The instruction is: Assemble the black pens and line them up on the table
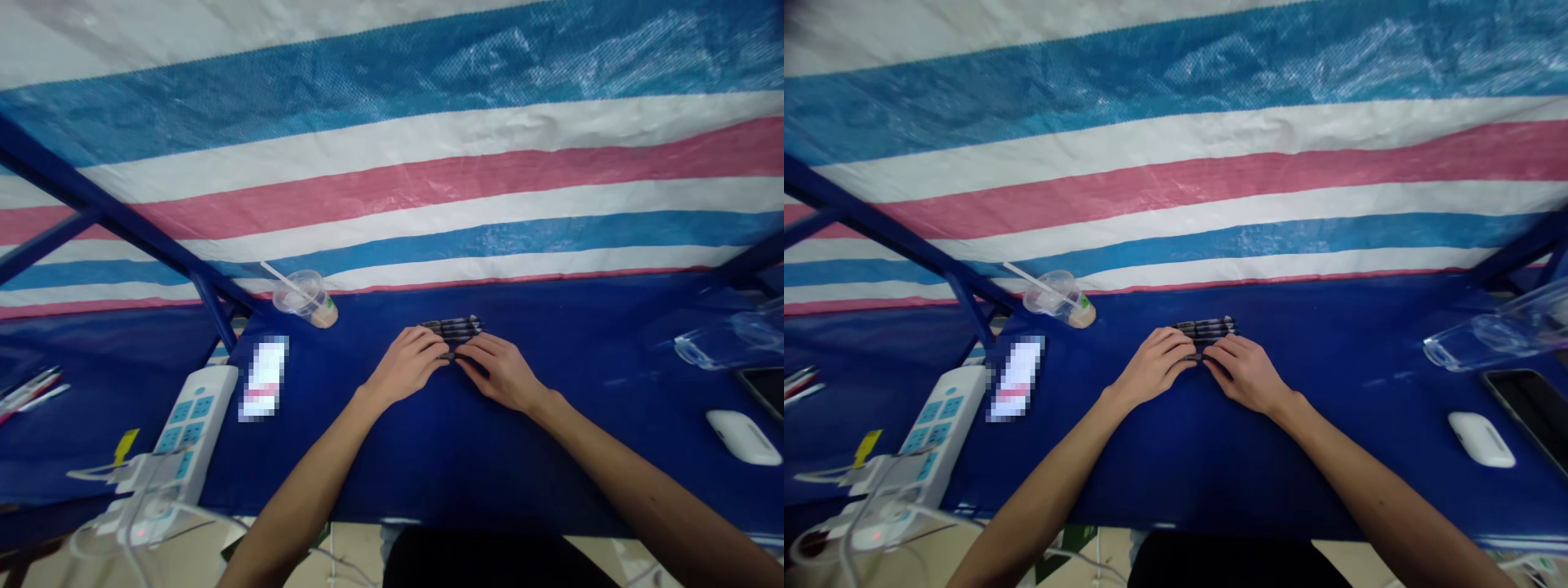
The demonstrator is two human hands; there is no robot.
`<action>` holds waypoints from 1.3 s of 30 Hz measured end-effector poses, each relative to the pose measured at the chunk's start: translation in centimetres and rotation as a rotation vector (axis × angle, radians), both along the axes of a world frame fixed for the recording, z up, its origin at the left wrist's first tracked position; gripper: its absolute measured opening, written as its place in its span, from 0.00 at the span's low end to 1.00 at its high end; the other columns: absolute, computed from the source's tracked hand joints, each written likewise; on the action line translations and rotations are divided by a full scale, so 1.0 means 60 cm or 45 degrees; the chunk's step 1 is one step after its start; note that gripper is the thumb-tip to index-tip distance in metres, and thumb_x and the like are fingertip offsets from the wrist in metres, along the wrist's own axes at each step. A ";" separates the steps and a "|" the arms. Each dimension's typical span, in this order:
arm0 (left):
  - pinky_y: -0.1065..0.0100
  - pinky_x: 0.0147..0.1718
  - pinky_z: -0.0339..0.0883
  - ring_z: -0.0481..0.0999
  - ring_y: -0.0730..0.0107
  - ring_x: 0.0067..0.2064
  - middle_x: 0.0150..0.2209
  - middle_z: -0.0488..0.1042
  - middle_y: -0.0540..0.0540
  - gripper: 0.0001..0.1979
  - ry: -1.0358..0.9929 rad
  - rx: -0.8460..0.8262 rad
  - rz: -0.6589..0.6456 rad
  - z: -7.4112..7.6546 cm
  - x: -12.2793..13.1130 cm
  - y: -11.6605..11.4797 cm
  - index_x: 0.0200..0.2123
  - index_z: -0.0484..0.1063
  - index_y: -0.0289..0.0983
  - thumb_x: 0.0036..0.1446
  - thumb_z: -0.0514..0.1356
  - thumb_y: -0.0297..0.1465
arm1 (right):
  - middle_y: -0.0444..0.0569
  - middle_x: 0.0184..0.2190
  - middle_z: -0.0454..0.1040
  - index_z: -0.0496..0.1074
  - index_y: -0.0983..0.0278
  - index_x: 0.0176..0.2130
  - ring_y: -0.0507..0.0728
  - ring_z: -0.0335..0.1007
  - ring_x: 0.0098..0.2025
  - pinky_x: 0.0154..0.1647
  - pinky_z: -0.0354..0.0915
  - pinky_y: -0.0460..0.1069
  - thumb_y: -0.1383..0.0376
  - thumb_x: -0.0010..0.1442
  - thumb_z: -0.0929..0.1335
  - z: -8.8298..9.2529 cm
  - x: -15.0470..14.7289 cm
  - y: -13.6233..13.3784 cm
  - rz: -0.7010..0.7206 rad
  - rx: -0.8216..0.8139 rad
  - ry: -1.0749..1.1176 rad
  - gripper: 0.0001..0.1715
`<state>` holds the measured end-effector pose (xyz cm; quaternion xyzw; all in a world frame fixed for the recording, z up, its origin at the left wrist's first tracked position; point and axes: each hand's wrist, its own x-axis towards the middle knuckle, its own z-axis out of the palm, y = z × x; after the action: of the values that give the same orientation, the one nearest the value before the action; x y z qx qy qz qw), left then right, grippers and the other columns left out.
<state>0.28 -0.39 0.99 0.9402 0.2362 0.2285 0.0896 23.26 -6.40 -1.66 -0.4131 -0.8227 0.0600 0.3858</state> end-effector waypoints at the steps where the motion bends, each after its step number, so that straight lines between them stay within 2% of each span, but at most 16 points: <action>1: 0.54 0.52 0.69 0.74 0.59 0.53 0.47 0.79 0.42 0.10 0.007 0.000 -0.007 0.000 0.000 0.000 0.46 0.77 0.38 0.71 0.57 0.34 | 0.53 0.40 0.80 0.75 0.62 0.48 0.60 0.76 0.40 0.44 0.74 0.57 0.67 0.69 0.67 0.000 0.000 0.000 0.004 -0.002 -0.003 0.09; 6: 0.53 0.54 0.69 0.74 0.57 0.55 0.50 0.78 0.42 0.14 -0.005 0.014 -0.020 0.001 0.002 -0.003 0.54 0.74 0.40 0.69 0.60 0.37 | 0.53 0.41 0.80 0.75 0.62 0.49 0.60 0.77 0.41 0.45 0.75 0.57 0.67 0.69 0.67 0.000 0.000 0.001 0.012 -0.008 0.002 0.10; 11: 0.54 0.54 0.69 0.74 0.58 0.54 0.49 0.78 0.43 0.09 0.032 0.039 -0.029 0.003 0.006 -0.005 0.48 0.75 0.39 0.71 0.57 0.33 | 0.53 0.40 0.80 0.75 0.62 0.48 0.60 0.76 0.40 0.45 0.74 0.56 0.67 0.69 0.67 -0.001 0.000 0.000 0.017 -0.021 -0.001 0.09; 15: 0.53 0.54 0.69 0.73 0.57 0.55 0.50 0.78 0.41 0.13 0.017 0.033 -0.023 0.001 0.005 -0.004 0.52 0.74 0.39 0.69 0.60 0.38 | 0.53 0.40 0.80 0.75 0.62 0.48 0.59 0.76 0.41 0.44 0.74 0.56 0.67 0.70 0.67 -0.001 0.000 0.000 0.025 -0.032 0.017 0.09; 17: 0.53 0.54 0.69 0.74 0.58 0.55 0.50 0.78 0.41 0.12 0.024 0.038 -0.022 -0.001 0.006 -0.005 0.52 0.74 0.39 0.70 0.59 0.36 | 0.53 0.41 0.80 0.75 0.62 0.48 0.59 0.76 0.40 0.44 0.74 0.56 0.66 0.70 0.67 0.000 0.001 0.000 0.015 -0.028 0.018 0.09; 20: 0.53 0.54 0.69 0.74 0.58 0.55 0.49 0.78 0.42 0.10 0.054 0.046 -0.023 -0.003 0.008 -0.004 0.50 0.75 0.39 0.71 0.56 0.32 | 0.53 0.40 0.80 0.76 0.62 0.48 0.59 0.76 0.40 0.43 0.74 0.56 0.66 0.70 0.66 0.000 0.001 0.000 0.011 -0.025 0.001 0.10; 27: 0.54 0.53 0.68 0.73 0.58 0.53 0.46 0.79 0.43 0.11 0.020 0.054 0.021 -0.002 0.001 0.002 0.41 0.77 0.37 0.72 0.55 0.32 | 0.54 0.42 0.80 0.75 0.61 0.51 0.60 0.77 0.42 0.45 0.74 0.57 0.67 0.70 0.66 -0.003 0.003 0.002 0.003 -0.040 0.010 0.12; 39: 0.58 0.48 0.68 0.76 0.62 0.46 0.41 0.80 0.44 0.08 -0.103 0.079 0.112 0.000 -0.020 0.022 0.46 0.76 0.38 0.71 0.58 0.34 | 0.52 0.40 0.80 0.77 0.60 0.47 0.60 0.76 0.40 0.43 0.73 0.56 0.68 0.68 0.67 -0.006 0.023 0.015 -0.147 0.040 0.076 0.11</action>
<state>-0.93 0.93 0.99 0.9213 0.2664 0.2770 0.0599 24.66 -5.49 -2.04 -0.4517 -0.7865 0.0371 0.4195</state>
